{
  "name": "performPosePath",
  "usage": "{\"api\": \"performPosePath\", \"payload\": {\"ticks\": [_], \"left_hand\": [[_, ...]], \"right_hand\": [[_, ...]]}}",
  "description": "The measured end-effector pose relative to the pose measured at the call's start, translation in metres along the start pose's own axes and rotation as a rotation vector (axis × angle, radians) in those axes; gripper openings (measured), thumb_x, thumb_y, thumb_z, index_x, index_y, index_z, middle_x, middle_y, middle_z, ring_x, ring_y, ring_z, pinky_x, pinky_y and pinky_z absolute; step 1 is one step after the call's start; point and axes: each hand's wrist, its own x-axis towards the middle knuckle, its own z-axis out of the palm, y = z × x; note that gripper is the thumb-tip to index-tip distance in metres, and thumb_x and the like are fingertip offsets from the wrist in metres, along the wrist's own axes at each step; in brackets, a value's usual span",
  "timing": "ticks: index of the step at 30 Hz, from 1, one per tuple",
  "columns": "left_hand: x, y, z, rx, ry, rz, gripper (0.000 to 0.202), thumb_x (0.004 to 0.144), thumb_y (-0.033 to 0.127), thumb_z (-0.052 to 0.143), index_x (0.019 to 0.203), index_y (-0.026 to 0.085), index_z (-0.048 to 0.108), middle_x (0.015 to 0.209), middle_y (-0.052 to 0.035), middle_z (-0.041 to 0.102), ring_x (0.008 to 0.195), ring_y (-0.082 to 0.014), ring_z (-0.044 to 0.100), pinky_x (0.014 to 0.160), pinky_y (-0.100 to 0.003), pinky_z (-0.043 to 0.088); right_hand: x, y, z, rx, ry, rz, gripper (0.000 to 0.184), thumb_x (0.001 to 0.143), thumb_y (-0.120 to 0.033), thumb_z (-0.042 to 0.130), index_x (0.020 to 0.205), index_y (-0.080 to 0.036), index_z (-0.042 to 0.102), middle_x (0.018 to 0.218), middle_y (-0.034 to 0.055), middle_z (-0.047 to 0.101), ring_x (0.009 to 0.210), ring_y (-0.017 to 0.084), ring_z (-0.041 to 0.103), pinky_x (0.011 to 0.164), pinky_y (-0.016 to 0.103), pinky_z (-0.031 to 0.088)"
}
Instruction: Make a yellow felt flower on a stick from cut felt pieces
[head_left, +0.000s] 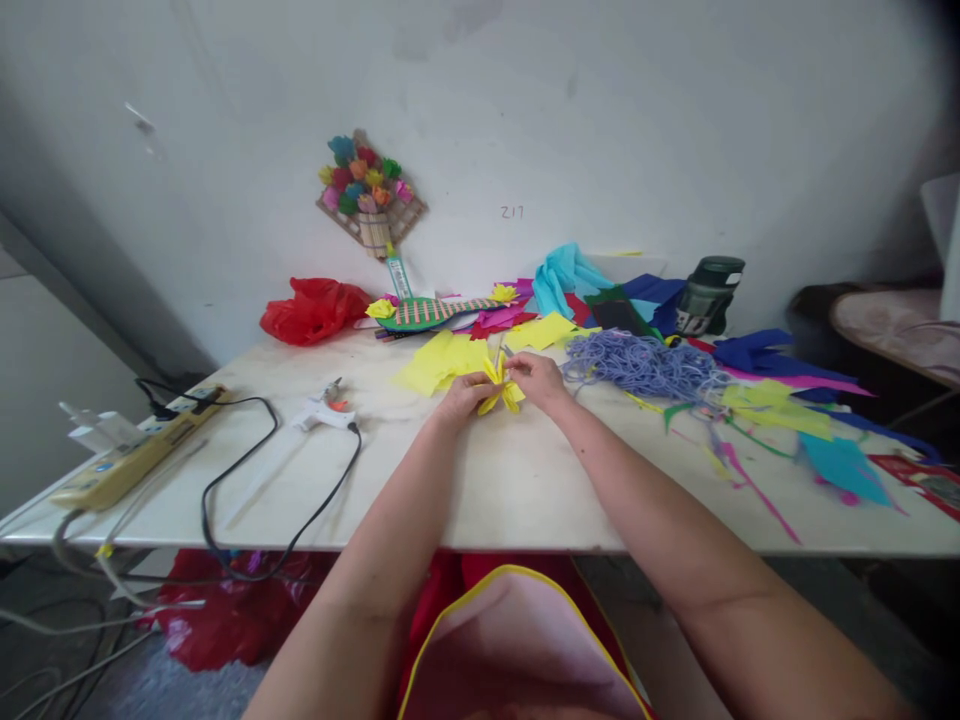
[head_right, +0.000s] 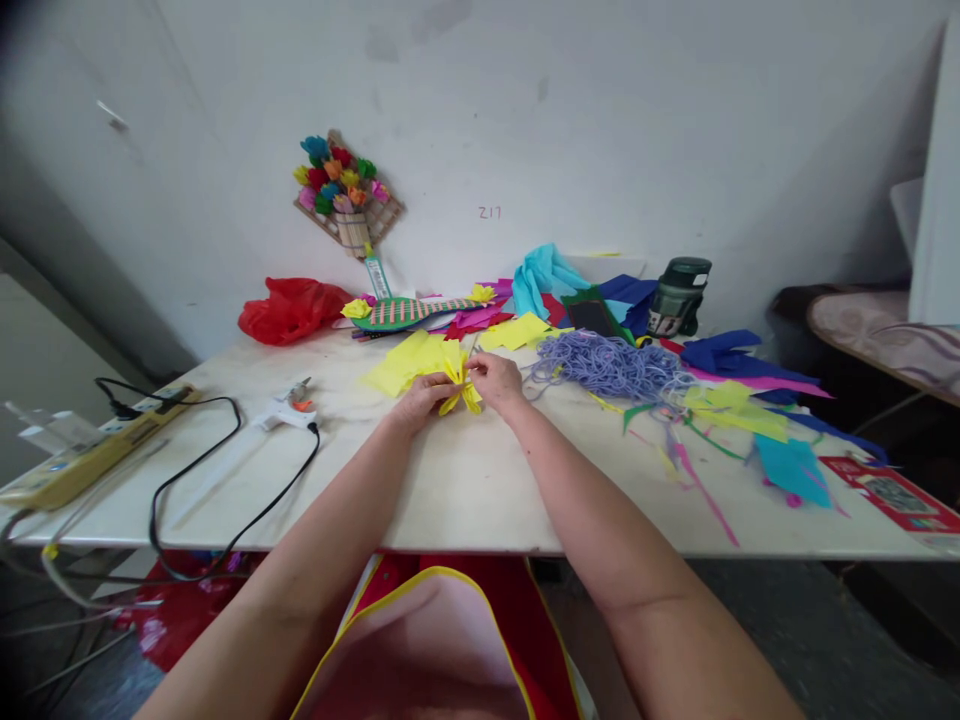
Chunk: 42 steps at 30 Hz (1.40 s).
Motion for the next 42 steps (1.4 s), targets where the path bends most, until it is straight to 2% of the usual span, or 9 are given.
{"api": "performPosePath", "payload": {"ticks": [6, 12, 16, 20, 23, 25, 29, 36, 42], "left_hand": [[-0.002, 0.002, 0.001, 0.059, 0.026, 0.038, 0.027, 0.057, 0.037, 0.081, 0.069, 0.019, 0.064, 0.053, 0.0056, 0.048, 0.05, -0.0092, 0.039, 0.05, -0.025, 0.025], [-0.006, 0.006, 0.004, 0.127, 0.079, 0.047, 0.025, 0.058, 0.034, 0.079, 0.076, 0.02, 0.067, 0.054, 0.0066, 0.048, 0.053, -0.0105, 0.042, 0.053, -0.025, 0.029], [-0.007, 0.007, 0.004, 0.206, 0.081, 0.091, 0.024, 0.062, 0.038, 0.078, 0.075, 0.021, 0.068, 0.056, 0.0048, 0.052, 0.059, -0.0138, 0.05, 0.056, -0.025, 0.035], [-0.007, 0.007, 0.003, 0.327, 0.109, 0.155, 0.021, 0.065, 0.039, 0.076, 0.076, 0.022, 0.07, 0.064, 0.0019, 0.062, 0.068, -0.0165, 0.058, 0.06, -0.025, 0.04], [-0.007, 0.007, 0.003, 0.333, 0.095, 0.172, 0.022, 0.064, 0.039, 0.077, 0.076, 0.021, 0.07, 0.065, 0.0019, 0.063, 0.066, -0.0152, 0.057, 0.059, -0.024, 0.039], [-0.007, 0.007, 0.004, 0.273, 0.071, 0.154, 0.025, 0.063, 0.04, 0.078, 0.077, 0.021, 0.07, 0.061, 0.0034, 0.059, 0.059, -0.013, 0.052, 0.055, -0.024, 0.036], [-0.008, 0.007, 0.009, 0.112, 0.04, 0.095, 0.03, 0.062, 0.042, 0.082, 0.073, 0.02, 0.065, 0.054, 0.0059, 0.051, 0.049, -0.0097, 0.043, 0.049, -0.024, 0.03], [-0.007, 0.007, 0.011, -0.088, 0.053, 0.033, 0.031, 0.061, 0.035, 0.085, 0.072, 0.021, 0.06, 0.057, 0.0045, 0.056, 0.051, -0.0129, 0.056, 0.053, -0.025, 0.044], [-0.006, 0.007, 0.01, -0.094, 0.086, 0.005, 0.033, 0.062, 0.037, 0.084, 0.068, 0.02, 0.057, 0.059, 0.0021, 0.06, 0.052, -0.0144, 0.061, 0.054, -0.026, 0.047]], "right_hand": [[0.0, -0.002, -0.004, -0.051, 0.004, -0.036, 0.013, 0.081, -0.026, 0.065, 0.075, -0.024, 0.077, 0.091, 0.0035, 0.08, 0.088, 0.022, 0.071, 0.085, 0.033, 0.054], [0.005, 0.004, -0.002, 0.038, -0.01, 0.044, 0.015, 0.076, -0.022, 0.061, 0.066, -0.022, 0.072, 0.083, 0.0029, 0.077, 0.088, 0.021, 0.07, 0.083, 0.031, 0.052], [0.005, 0.003, -0.002, 0.076, -0.014, 0.104, 0.014, 0.072, -0.022, 0.059, 0.062, -0.022, 0.069, 0.072, 0.0002, 0.072, 0.079, 0.02, 0.066, 0.077, 0.03, 0.05], [0.004, 0.001, -0.003, 0.068, -0.012, 0.082, 0.015, 0.068, -0.024, 0.061, 0.053, -0.022, 0.058, 0.059, -0.0029, 0.062, 0.069, 0.017, 0.06, 0.07, 0.027, 0.046], [0.004, 0.0, -0.003, 0.067, -0.006, 0.082, 0.016, 0.067, -0.025, 0.062, 0.052, -0.022, 0.056, 0.057, -0.0032, 0.06, 0.068, 0.017, 0.059, 0.07, 0.028, 0.047], [0.004, 0.001, -0.002, 0.081, 0.009, 0.081, 0.016, 0.068, -0.024, 0.062, 0.053, -0.023, 0.057, 0.063, -0.0018, 0.065, 0.073, 0.019, 0.063, 0.074, 0.029, 0.05], [0.005, 0.005, 0.0, 0.11, 0.05, 0.066, 0.017, 0.07, -0.02, 0.063, 0.054, -0.023, 0.059, 0.085, 0.0015, 0.076, 0.09, 0.021, 0.07, 0.087, 0.034, 0.055], [0.004, 0.004, 0.002, 0.07, 0.06, -0.095, 0.021, 0.074, -0.015, 0.064, 0.056, -0.024, 0.058, 0.102, 0.0055, 0.077, 0.102, 0.023, 0.071, 0.098, 0.04, 0.055], [0.004, 0.004, 0.0, 0.057, 0.025, -0.146, 0.021, 0.074, -0.012, 0.065, 0.058, -0.023, 0.058, 0.111, 0.0084, 0.075, 0.109, 0.024, 0.07, 0.101, 0.041, 0.054]]}}
